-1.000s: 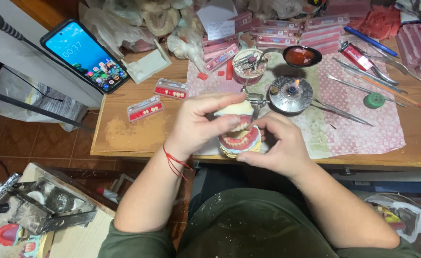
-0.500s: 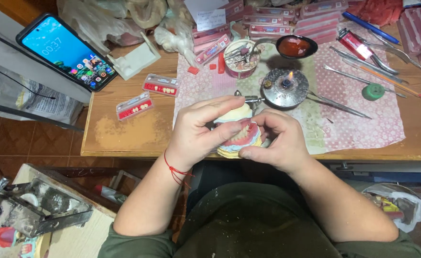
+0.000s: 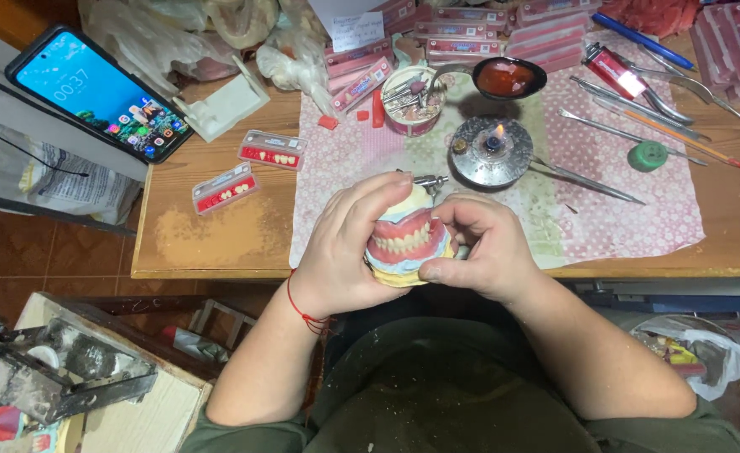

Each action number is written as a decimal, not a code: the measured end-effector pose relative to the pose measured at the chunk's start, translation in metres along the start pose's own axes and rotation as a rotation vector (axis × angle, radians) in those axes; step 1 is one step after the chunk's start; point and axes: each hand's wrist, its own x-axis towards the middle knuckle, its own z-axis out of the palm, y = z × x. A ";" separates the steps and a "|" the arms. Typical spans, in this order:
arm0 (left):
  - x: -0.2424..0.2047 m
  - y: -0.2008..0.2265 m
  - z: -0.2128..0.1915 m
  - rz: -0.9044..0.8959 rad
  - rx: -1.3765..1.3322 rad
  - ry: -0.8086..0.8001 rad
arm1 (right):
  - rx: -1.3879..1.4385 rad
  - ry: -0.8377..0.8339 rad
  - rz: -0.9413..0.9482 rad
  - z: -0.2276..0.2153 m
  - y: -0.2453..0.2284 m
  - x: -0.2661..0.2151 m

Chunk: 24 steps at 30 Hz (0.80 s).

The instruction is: The person works on a dental model, using a metal tool to apply and smooth a pink substance onto the gum area. They then use tweezers to adjust the teeth and inspect the fit of the upper and lower sections. Finally, they use a rotary tool to grind a small pink object.

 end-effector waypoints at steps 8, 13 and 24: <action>0.004 0.005 -0.002 0.010 0.020 0.029 | 0.057 -0.031 0.039 -0.001 0.006 -0.003; 0.003 0.002 -0.001 0.030 -0.003 0.051 | 0.044 -0.013 0.008 0.001 0.002 -0.002; -0.014 -0.012 0.006 -0.012 -0.194 0.097 | -0.431 0.104 -0.307 0.017 -0.022 -0.003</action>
